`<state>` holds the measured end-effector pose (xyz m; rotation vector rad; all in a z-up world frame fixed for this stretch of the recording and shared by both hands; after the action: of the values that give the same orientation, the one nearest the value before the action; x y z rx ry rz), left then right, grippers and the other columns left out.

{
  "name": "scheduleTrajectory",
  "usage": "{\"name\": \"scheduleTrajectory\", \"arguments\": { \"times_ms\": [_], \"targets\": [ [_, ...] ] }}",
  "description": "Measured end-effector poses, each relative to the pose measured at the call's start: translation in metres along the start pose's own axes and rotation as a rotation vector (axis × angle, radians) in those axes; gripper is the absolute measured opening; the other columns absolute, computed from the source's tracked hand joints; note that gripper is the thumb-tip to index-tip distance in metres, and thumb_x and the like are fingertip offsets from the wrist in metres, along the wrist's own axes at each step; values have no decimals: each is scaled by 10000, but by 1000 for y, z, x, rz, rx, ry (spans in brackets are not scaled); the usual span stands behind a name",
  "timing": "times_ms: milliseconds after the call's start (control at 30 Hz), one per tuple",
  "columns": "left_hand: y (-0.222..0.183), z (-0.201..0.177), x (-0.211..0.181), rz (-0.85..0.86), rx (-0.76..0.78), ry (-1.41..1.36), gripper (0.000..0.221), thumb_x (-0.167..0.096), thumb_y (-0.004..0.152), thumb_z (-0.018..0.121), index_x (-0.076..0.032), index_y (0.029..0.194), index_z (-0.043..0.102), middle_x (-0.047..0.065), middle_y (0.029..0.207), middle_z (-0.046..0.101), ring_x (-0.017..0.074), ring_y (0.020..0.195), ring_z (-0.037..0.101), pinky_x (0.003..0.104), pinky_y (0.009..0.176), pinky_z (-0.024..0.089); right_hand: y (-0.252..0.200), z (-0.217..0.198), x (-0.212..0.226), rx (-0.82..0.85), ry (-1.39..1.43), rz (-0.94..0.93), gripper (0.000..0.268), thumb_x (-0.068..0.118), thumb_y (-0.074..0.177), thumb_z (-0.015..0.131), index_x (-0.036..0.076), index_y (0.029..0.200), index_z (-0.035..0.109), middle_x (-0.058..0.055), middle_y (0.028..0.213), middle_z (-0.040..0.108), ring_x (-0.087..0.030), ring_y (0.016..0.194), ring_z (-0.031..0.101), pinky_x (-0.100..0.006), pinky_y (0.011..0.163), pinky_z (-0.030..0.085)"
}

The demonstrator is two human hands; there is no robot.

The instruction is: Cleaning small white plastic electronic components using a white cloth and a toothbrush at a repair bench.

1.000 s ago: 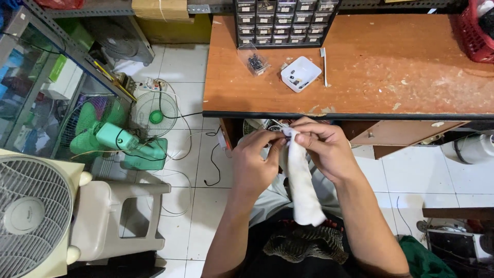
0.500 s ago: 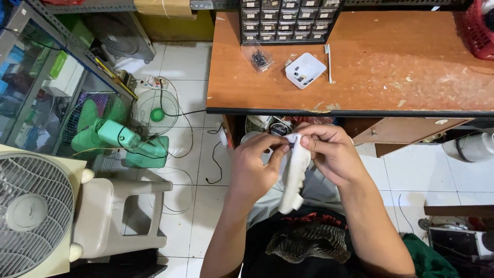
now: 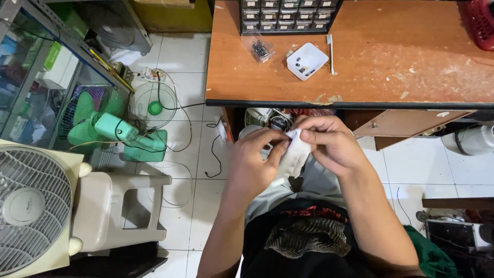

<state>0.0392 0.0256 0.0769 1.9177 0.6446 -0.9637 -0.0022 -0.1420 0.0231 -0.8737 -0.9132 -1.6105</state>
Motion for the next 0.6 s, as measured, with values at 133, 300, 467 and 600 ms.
{"name": "scheduleTrajectory", "arguments": {
  "times_ms": [133, 300, 467, 600],
  "targets": [
    [11, 0, 22, -65, -16, -23, 32, -145, 894, 776, -166, 917, 787, 28, 810, 763, 221, 808, 751, 309, 718, 596, 8, -3, 3, -94, 124, 42, 76, -20, 913, 653, -84, 880, 677, -124, 737, 600, -169, 596, 624, -272, 583, 526],
    [47, -5, 98, -301, -190, -121, 276, -297, 1002, 707, -38, 1079, 763, 182, 979, 721, 302, 943, 698, 420, 837, 565, 19, -23, 35, -323, 159, 46, 210, 202, 949, 598, 81, 781, 564, -139, 778, 589, -225, 690, 602, -326, 714, 485],
    [127, 23, 183, -370, -200, -8, 261, -294, 1008, 710, -57, 1103, 767, 147, 981, 737, 280, 970, 715, 388, 857, 558, 37, -109, -9, -418, 112, 80, 135, 157, 975, 552, 109, 863, 492, -3, 574, 291, -97, 415, 285, -220, 406, 267],
    [199, 49, 267, -406, -248, 207, 175, -247, 951, 741, -102, 1044, 771, 125, 971, 764, 307, 975, 740, 416, 859, 579, 56, -143, -17, -529, -104, 195, 84, 115, 957, 581, 105, 951, 497, 11, 601, 289, -86, 438, 264, -208, 397, 206]
  ]
}}
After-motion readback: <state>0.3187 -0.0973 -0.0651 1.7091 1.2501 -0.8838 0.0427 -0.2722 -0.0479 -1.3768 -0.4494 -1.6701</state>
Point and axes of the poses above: each hand's wrist, its own y-axis towards the middle knuckle, its own z-axis out of the palm, x = y × z, the point moved 6 cm from there along y, towards the middle knuckle
